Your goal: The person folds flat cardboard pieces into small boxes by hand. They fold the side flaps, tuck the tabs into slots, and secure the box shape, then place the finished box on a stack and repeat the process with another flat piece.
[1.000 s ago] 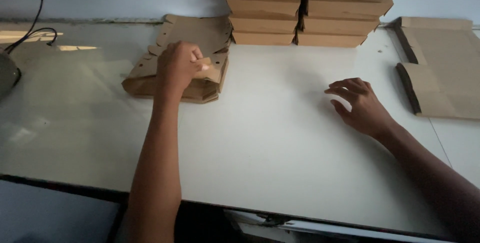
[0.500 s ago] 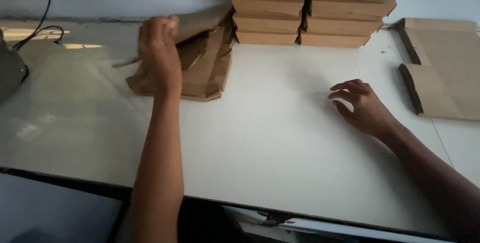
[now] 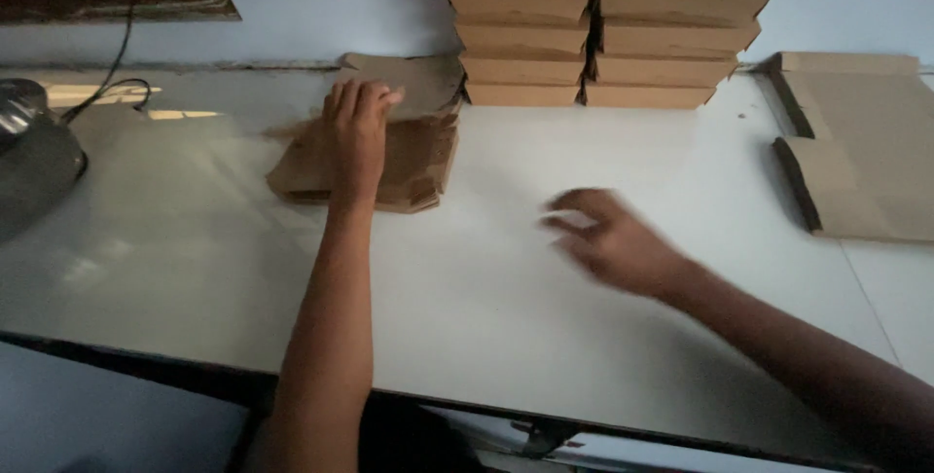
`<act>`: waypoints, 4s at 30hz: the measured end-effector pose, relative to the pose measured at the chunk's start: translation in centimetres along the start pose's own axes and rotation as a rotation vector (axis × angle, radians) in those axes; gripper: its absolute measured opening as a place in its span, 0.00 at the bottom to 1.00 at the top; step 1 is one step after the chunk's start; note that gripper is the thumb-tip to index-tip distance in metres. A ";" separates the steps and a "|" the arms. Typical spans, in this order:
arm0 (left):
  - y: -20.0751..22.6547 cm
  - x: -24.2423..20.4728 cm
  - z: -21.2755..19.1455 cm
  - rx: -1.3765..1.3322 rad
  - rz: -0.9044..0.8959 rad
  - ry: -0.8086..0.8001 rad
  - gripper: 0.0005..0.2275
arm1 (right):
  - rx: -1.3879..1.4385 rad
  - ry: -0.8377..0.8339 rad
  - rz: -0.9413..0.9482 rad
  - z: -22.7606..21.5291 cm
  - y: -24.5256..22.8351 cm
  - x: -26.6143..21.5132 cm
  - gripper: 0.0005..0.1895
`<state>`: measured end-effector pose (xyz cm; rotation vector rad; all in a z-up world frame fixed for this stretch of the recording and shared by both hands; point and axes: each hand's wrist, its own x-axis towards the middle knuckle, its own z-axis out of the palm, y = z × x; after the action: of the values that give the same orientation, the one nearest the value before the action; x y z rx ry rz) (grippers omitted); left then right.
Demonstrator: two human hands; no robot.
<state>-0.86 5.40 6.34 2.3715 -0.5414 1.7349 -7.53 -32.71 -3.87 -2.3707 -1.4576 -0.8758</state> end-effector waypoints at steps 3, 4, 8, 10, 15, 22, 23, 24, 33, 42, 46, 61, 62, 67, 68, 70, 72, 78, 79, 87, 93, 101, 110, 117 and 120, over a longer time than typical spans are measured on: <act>-3.4 -1.9 0.9 -0.117 -0.012 -0.288 0.17 | 0.044 0.019 -0.205 -4.2 -6.6 10.8 0.18; -3.6 -2.3 0.3 -0.115 -0.014 -0.291 0.17 | 0.048 0.019 -0.206 -2.4 -6.4 12.6 0.18; -4.4 -2.8 -2.1 -0.264 -0.268 -0.728 0.22 | 0.130 -0.059 -0.130 5.0 -4.9 17.5 0.22; -4.0 -1.9 -3.8 -0.391 -0.376 -0.846 0.19 | 0.183 -0.190 -0.047 6.7 -4.8 18.1 0.29; -4.7 -1.5 -4.1 -0.039 -0.455 -0.783 0.04 | 0.165 -0.067 -0.113 5.6 -5.3 17.4 0.26; -4.7 0.9 -5.5 0.031 -0.194 -0.406 0.04 | 0.022 -0.010 0.064 6.4 -5.8 16.7 0.26; -4.8 0.8 -5.4 0.079 -0.203 -0.259 0.03 | 0.016 -0.032 0.038 6.7 -5.8 16.8 0.24; -5.0 0.7 -5.3 0.126 -0.209 -0.112 0.04 | 0.009 -0.053 0.013 7.0 -5.8 16.8 0.23; -2.0 4.2 -8.7 0.229 -0.072 0.588 0.11 | 0.327 -0.047 0.065 9.9 -4.2 16.0 0.24; 2.4 4.3 -4.8 0.195 0.245 0.581 0.08 | 0.445 0.545 0.403 8.5 0.5 16.6 0.04; 9.2 3.5 -3.7 0.068 0.334 0.547 0.04 | 0.408 0.695 0.496 0.4 1.3 12.5 0.08; 25.5 -1.2 -3.9 -0.457 0.427 -0.384 0.08 | 0.161 0.067 0.157 -15.8 -2.1 1.0 0.35; 25.6 -1.4 -3.6 -0.534 0.304 -0.623 0.05 | 0.174 -0.267 0.223 -17.0 -3.5 2.7 0.27; 24.6 -0.1 -4.4 -0.633 0.100 -1.105 0.07 | 0.332 -0.876 0.672 -15.6 -3.2 2.4 0.24; 24.2 -0.3 -4.0 -0.625 0.087 -1.148 0.07 | 0.383 -0.915 0.721 -15.5 -2.6 1.9 0.19; 23.3 0.2 -3.7 -0.615 0.075 -1.183 0.07 | 0.426 -0.950 0.767 -15.5 -1.4 1.4 0.17; 22.6 0.4 -4.2 -0.562 0.076 -1.250 0.06 | 0.429 -1.090 0.795 -15.4 -0.5 0.8 0.15; 24.2 -4.3 -1.6 -0.477 0.336 -0.858 0.05 | 0.496 -1.147 0.850 -14.1 1.9 -1.2 0.19; 24.8 -4.0 -2.2 -0.480 0.333 -0.862 0.05 | 0.500 -1.151 0.851 -14.0 1.3 -1.0 0.19; 26.7 -5.3 -2.9 -0.729 0.453 -1.001 0.29 | -0.039 -1.123 0.854 -13.5 -2.1 0.5 0.32; 25.8 -2.4 -3.9 -0.616 0.476 -1.232 0.25 | -0.308 -1.148 0.920 -14.2 -0.3 -1.3 0.32; 22.6 -0.8 -2.9 -0.527 0.504 -1.549 0.31 | -0.242 -1.329 0.903 -13.5 3.3 -1.4 0.32; 21.1 -1.8 -1.2 -0.648 0.441 -1.227 0.31 | -0.015 -1.258 0.892 -14.2 3.5 -3.2 0.37; 22.5 -0.2 -3.5 -0.544 0.257 -1.764 0.26 | 0.213 -1.094 0.743 -13.6 3.2 -3.8 0.23; 22.1 -1.4 -2.3 -0.508 0.327 -1.626 0.29 | 0.492 -1.017 0.777 -16.6 -3.1 3.0 0.23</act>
<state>-11.59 -13.96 3.85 2.7480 -1.2922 -0.6866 -15.41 -36.92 10.80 -2.6464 -0.6194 0.8677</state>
